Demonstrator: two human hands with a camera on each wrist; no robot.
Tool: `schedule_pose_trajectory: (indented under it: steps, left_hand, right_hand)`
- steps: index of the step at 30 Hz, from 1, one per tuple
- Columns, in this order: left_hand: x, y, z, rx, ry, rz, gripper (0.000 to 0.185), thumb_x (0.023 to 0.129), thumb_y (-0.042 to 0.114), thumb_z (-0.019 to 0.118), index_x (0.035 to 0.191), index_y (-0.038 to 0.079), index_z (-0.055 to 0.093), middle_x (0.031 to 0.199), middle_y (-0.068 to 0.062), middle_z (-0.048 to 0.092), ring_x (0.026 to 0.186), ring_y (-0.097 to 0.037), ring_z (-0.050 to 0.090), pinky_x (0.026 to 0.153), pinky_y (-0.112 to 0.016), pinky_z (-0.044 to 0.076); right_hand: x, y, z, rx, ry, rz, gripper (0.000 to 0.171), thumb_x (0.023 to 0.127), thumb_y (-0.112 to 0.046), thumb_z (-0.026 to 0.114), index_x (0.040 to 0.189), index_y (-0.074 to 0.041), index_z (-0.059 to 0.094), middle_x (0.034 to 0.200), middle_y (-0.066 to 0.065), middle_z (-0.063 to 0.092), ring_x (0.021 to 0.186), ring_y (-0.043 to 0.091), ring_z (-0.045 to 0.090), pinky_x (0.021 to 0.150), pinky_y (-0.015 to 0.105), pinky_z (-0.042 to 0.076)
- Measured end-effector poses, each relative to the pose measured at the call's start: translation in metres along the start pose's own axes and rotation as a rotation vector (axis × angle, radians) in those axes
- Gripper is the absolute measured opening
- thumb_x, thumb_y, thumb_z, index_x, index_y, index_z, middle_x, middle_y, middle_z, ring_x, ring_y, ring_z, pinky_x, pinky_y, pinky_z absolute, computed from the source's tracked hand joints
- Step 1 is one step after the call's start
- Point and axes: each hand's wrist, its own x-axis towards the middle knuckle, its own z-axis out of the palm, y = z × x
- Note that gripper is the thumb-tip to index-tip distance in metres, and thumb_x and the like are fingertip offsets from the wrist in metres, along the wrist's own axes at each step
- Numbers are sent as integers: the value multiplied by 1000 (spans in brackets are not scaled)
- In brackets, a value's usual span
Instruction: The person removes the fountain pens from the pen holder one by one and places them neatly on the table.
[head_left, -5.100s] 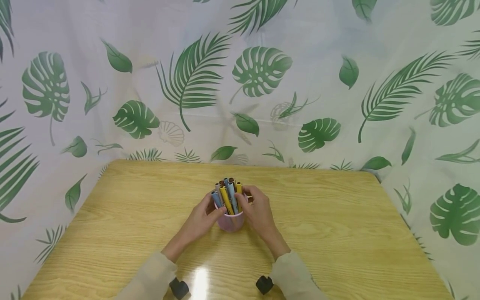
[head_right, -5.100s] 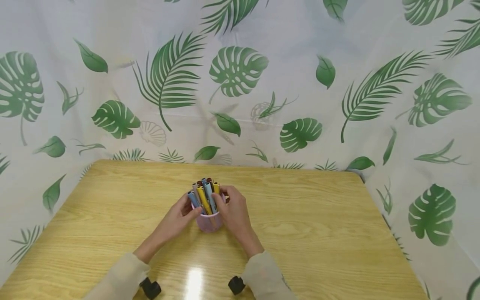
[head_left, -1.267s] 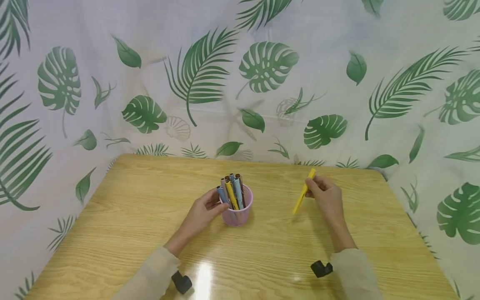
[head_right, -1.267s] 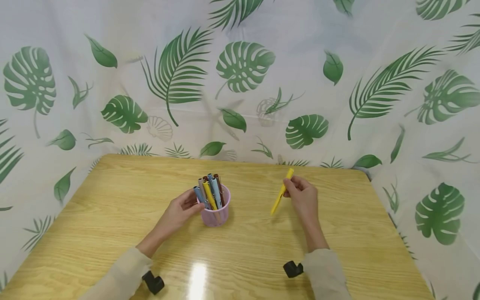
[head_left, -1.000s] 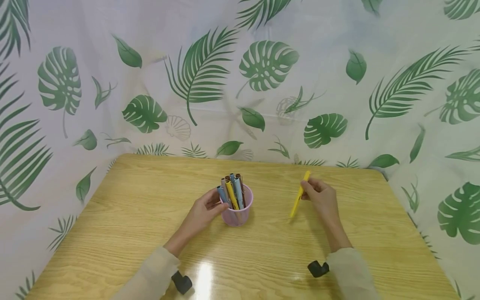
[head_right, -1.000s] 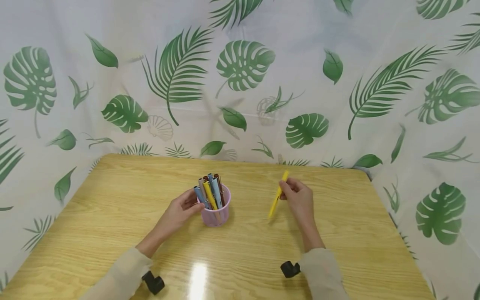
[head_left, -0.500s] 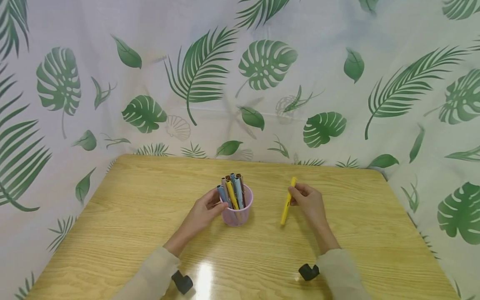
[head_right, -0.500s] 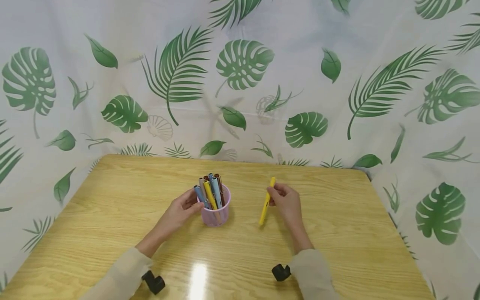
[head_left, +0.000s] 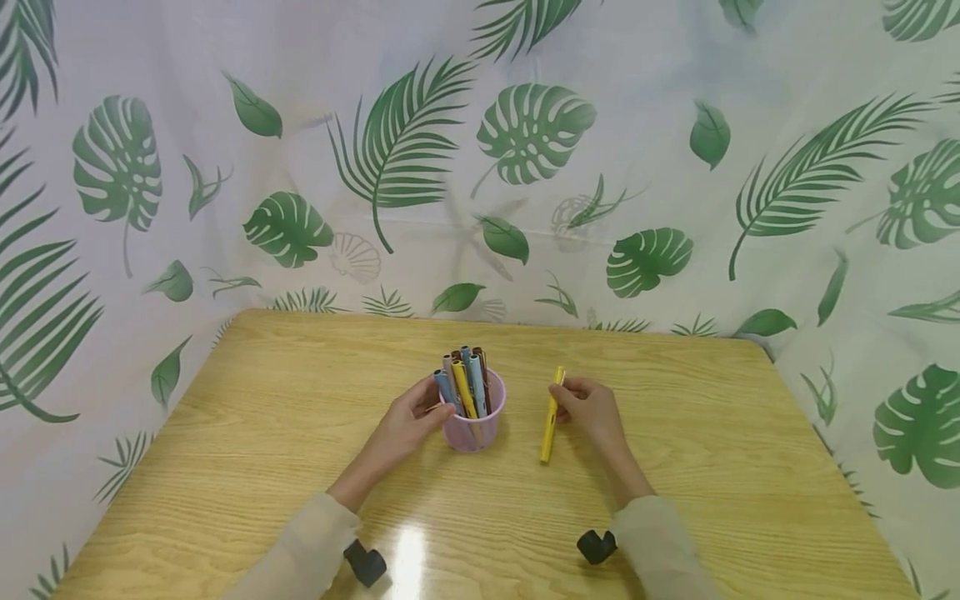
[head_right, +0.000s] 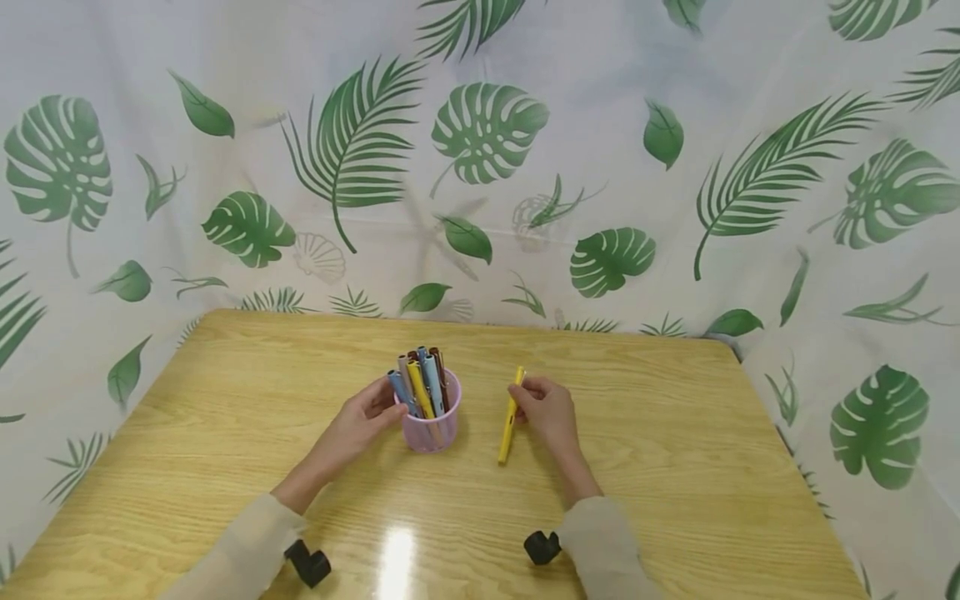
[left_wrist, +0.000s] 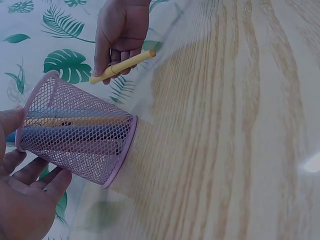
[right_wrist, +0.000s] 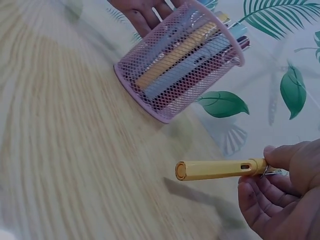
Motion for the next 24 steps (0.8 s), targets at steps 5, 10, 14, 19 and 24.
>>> schedule_pose_trajectory:
  steps: [5, 10, 14, 19, 24]
  left_hand:
    - [0, -1, 0, 9, -3, 5, 60, 106, 15, 62, 157, -2, 36, 152, -25, 49, 141, -37, 47, 117, -48, 40]
    - [0, 0, 0, 12, -4, 13, 60, 106, 14, 62, 157, -3, 36, 152, -26, 48, 142, -37, 46, 118, -48, 39]
    - [1, -1, 0, 7, -4, 16, 60, 106, 14, 62, 157, -3, 36, 153, -25, 48, 142, -37, 46, 117, -48, 39]
    - [1, -3, 1, 6, 1, 12, 61, 106, 14, 62, 157, -3, 35, 153, -26, 47, 142, -38, 46, 118, -48, 39]
    - [1, -3, 2, 11, 16, 5, 61, 105, 14, 62, 157, -4, 36, 152, -26, 49, 142, -38, 47, 118, -48, 38]
  right_hand:
    - [-1, 0, 13, -27, -3, 19, 34, 101, -13, 69, 121, 15, 67, 83, 12, 71, 67, 15, 67, 64, 26, 61]
    - [-3, -4, 24, -58, -3, 8, 27, 100, -11, 69, 112, 14, 70, 76, 10, 70, 63, 15, 65, 60, 25, 59]
    - [-5, -11, 31, -79, 19, 8, 24, 98, -10, 71, 104, 13, 71, 72, 9, 69, 58, 15, 63, 54, 24, 55]
    - [-4, -10, 38, -97, 40, 47, 21, 98, -11, 71, 95, 10, 71, 68, 7, 67, 55, 13, 59, 50, 21, 49]
    - [-2, -6, 43, -143, 52, 61, 22, 97, -14, 72, 90, 6, 72, 65, 6, 67, 54, 13, 59, 48, 18, 47]
